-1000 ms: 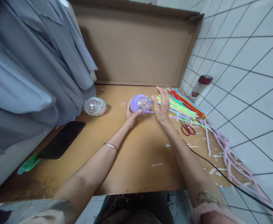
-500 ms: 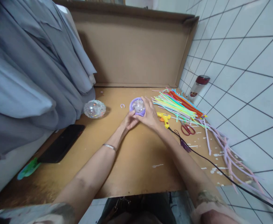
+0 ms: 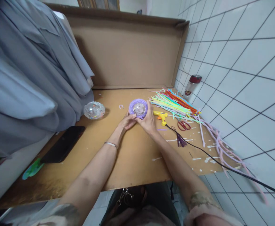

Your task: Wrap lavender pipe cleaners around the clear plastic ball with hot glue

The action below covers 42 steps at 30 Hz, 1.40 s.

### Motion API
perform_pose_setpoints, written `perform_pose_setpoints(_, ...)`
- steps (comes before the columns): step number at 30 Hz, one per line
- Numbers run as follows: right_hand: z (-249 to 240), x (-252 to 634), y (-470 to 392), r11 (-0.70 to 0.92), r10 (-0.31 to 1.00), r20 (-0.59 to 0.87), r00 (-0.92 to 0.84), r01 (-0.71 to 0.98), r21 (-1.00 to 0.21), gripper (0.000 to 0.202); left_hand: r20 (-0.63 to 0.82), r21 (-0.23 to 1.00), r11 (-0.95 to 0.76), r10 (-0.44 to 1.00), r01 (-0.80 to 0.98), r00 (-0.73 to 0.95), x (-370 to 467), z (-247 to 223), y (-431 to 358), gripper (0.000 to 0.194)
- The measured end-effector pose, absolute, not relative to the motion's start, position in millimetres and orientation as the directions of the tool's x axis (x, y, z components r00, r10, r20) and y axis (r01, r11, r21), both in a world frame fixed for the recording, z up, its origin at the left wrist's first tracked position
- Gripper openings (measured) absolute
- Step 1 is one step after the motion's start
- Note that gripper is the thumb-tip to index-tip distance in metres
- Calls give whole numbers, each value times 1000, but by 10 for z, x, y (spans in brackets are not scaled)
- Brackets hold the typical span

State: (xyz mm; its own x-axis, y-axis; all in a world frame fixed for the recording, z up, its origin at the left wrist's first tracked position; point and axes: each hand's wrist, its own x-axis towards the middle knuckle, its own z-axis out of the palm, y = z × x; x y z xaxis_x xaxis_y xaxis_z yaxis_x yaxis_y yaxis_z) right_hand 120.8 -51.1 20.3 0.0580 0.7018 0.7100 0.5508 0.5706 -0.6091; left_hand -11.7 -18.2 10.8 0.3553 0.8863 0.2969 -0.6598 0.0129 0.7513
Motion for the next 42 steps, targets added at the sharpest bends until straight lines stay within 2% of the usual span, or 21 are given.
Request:
perform_pose_setpoints(6,62,1177,-607,533,677,722,147,579,-617,86,283,779,14,884,-627,371,-125,104,-230,92)
perform_pose_setpoints(13,2,1280,-671,564,670,740,60,607,-560,77,256,817,-32,915,-575,313,-178,46,-353,92)
perform_pose_setpoints(20,-22,1298,-710,593,645,764,-26,648,-478,81,334,862,-209,919,-462,209,-189,14,-417,108)
perform_pose_setpoints(25,8,1365,-715,615,620,781,-68,661,-431,81,385,867,-309,913,-391,133,-100,30,-407,112)
perform_pose_setpoints(29,100,1382,-767,632,606,789,-104,664,-398,79,345,843,-216,920,-493,187,-98,39,-419,110)
perform_pose_setpoints(35,296,1244,-955,638,585,799,-138,687,-349,70,255,795,57,872,-604,417,-217,157,-479,92)
perform_pose_setpoints(39,338,1117,-1075,641,561,820,-113,686,-344,55,237,782,51,898,-622,372,-288,197,-455,85)
perform_pose_setpoints(42,309,1049,-1111,622,606,790,-89,672,-402,38,240,782,12,917,-623,319,-318,194,-411,85)
